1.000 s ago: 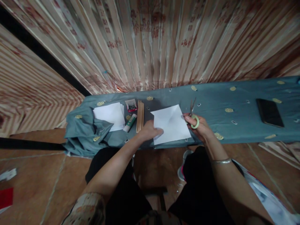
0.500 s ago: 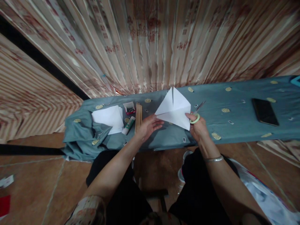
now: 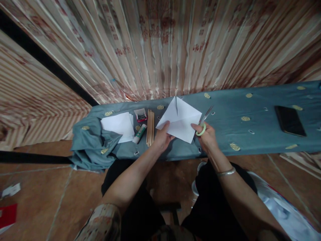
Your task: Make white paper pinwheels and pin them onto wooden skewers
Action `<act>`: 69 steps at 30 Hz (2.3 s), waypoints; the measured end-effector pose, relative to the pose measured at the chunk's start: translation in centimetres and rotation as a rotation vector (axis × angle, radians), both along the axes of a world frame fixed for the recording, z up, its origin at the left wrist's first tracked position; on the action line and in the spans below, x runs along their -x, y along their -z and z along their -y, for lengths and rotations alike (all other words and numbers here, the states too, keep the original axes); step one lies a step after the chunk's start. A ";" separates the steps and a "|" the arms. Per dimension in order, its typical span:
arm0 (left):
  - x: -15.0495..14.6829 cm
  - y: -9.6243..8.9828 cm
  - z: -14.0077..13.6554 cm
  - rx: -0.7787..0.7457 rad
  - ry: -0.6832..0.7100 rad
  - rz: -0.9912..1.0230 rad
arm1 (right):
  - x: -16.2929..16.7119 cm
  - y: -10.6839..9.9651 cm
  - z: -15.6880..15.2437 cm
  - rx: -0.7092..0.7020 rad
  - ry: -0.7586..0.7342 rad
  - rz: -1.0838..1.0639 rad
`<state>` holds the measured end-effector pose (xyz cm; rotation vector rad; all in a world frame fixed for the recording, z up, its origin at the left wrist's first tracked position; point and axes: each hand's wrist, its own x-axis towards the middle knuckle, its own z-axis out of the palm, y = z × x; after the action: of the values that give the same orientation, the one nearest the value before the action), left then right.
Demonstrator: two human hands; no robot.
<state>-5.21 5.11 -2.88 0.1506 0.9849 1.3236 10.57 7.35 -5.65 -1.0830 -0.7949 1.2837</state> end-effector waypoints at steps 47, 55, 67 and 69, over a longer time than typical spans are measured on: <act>2.7 -2.0 -2.1 -0.127 -0.162 -0.134 | -0.6 -1.8 3.6 0.158 -0.796 0.332; 2.8 -2.0 -2.0 -0.122 -0.175 -0.127 | -0.4 -1.8 3.7 0.146 -0.791 0.343; 3.1 -1.8 -2.0 -0.133 -0.168 -0.128 | -0.3 -1.7 3.7 0.193 -0.759 0.293; 3.1 -1.8 -2.0 -0.136 -0.171 -0.127 | -0.2 -1.6 3.7 0.190 -0.753 0.294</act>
<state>-8.35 7.14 -1.05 0.2621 1.0322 1.5538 10.79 3.63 -4.06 -1.1858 -1.4096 1.8762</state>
